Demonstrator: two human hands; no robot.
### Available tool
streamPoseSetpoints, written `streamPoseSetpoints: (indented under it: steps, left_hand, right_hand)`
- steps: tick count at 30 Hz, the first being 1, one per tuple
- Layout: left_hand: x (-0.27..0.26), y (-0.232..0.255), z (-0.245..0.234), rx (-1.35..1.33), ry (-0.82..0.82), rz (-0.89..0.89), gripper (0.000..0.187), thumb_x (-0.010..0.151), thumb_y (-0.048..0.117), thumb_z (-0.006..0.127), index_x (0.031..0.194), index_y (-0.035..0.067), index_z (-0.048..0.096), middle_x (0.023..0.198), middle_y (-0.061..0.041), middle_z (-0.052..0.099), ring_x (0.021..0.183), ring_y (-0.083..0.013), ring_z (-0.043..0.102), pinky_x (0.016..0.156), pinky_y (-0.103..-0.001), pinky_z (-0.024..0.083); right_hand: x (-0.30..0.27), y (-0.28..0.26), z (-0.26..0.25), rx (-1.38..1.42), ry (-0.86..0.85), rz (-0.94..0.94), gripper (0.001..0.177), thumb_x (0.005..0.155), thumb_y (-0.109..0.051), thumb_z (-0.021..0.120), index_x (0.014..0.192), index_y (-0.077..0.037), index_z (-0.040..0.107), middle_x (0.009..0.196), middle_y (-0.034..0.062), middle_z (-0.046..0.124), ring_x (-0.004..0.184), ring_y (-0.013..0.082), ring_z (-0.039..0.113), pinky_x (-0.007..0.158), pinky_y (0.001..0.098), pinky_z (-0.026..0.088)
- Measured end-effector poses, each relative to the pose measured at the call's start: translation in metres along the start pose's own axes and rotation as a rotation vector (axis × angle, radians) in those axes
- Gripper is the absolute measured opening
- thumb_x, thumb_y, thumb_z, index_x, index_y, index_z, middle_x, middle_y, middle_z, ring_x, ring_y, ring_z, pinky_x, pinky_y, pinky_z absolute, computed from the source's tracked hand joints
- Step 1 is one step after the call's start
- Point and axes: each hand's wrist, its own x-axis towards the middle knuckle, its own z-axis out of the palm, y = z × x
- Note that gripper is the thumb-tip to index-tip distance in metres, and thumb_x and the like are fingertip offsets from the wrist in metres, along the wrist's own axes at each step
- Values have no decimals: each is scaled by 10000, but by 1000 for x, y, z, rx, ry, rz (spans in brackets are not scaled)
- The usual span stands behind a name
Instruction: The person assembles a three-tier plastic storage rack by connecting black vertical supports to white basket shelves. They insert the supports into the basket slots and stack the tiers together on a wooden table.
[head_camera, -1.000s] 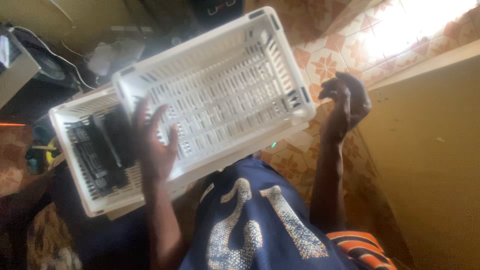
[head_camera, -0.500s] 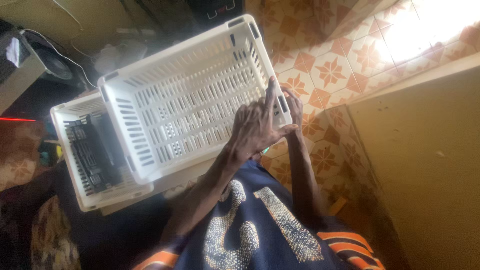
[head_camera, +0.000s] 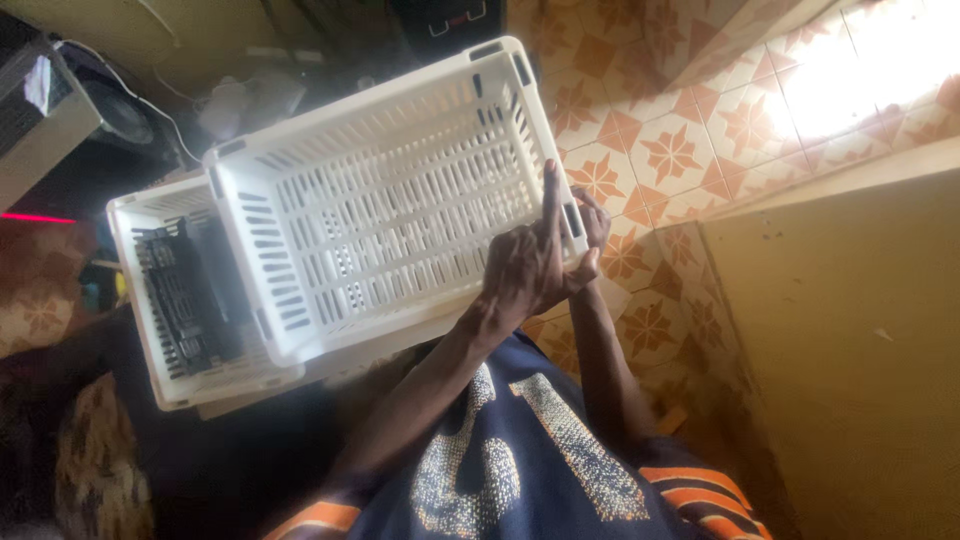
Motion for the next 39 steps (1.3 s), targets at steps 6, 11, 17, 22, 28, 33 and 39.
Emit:
streamPoseSetpoints:
  steps: [6, 11, 17, 22, 28, 33, 39]
  left_hand:
    - [5, 2, 2, -12, 54, -15, 1202, 915, 851, 276, 1628, -72, -14, 626, -51, 661, 475, -156, 606, 401, -313, 483]
    - [-11, -1, -11, -31, 78, 35, 1241, 825, 913, 247, 1644, 5, 42, 644, -11, 630, 437, -110, 561, 385, -288, 449]
    - [-96, -36, -58, 4, 329, 276, 832, 1023, 704, 396, 1539, 51, 386, 782, -38, 645, 626, -132, 557, 606, -314, 463]
    - [-171, -94, -116, -23, 559, 325, 410, 1043, 477, 588, 1033, 91, 724, 654, 24, 586, 549, -115, 505, 546, -318, 418]
    - [-272, -181, -169, -42, 736, -34, 294, 1049, 345, 611, 866, 145, 724, 594, 6, 532, 528, -144, 481, 562, -344, 410]
    - [-316, -292, -165, -128, 623, -496, 302, 1030, 382, 623, 979, 108, 739, 816, -58, 741, 565, -128, 631, 529, -293, 501]
    - [-333, -409, -159, -38, 642, -570, 240, 953, 325, 731, 1013, 95, 699, 795, -61, 744, 655, -166, 687, 560, -337, 543]
  right_hand:
    - [-9, 5, 1, -451, 20, 33, 268, 949, -286, 715, 1109, -71, 704, 1095, 77, 722, 986, 155, 675, 829, 396, 556]
    - [3, -20, -3, -30, 123, 372, 279, 948, -257, 667, 1147, -64, 647, 1059, 73, 698, 945, 167, 700, 762, 383, 620]
    - [-26, -75, -6, 252, 419, 706, 301, 945, -223, 610, 1194, -56, 579, 1017, 69, 670, 895, 182, 729, 682, 368, 696]
    - [-81, -121, 19, 174, 426, 917, 79, 1003, -89, 568, 1012, -16, 598, 843, 68, 596, 689, 137, 581, 591, 278, 556]
    - [-141, -191, 84, 327, 158, 929, 40, 934, -27, 581, 917, -21, 616, 738, 23, 580, 627, 109, 552, 546, 274, 551]
    - [-181, -253, 135, 466, 33, 957, 69, 956, -82, 609, 937, -18, 624, 727, 41, 597, 622, 117, 566, 526, 269, 512]
    - [-206, -310, 146, 258, -244, 869, 124, 959, -147, 677, 963, -25, 658, 785, 38, 651, 670, 119, 617, 584, 271, 547]
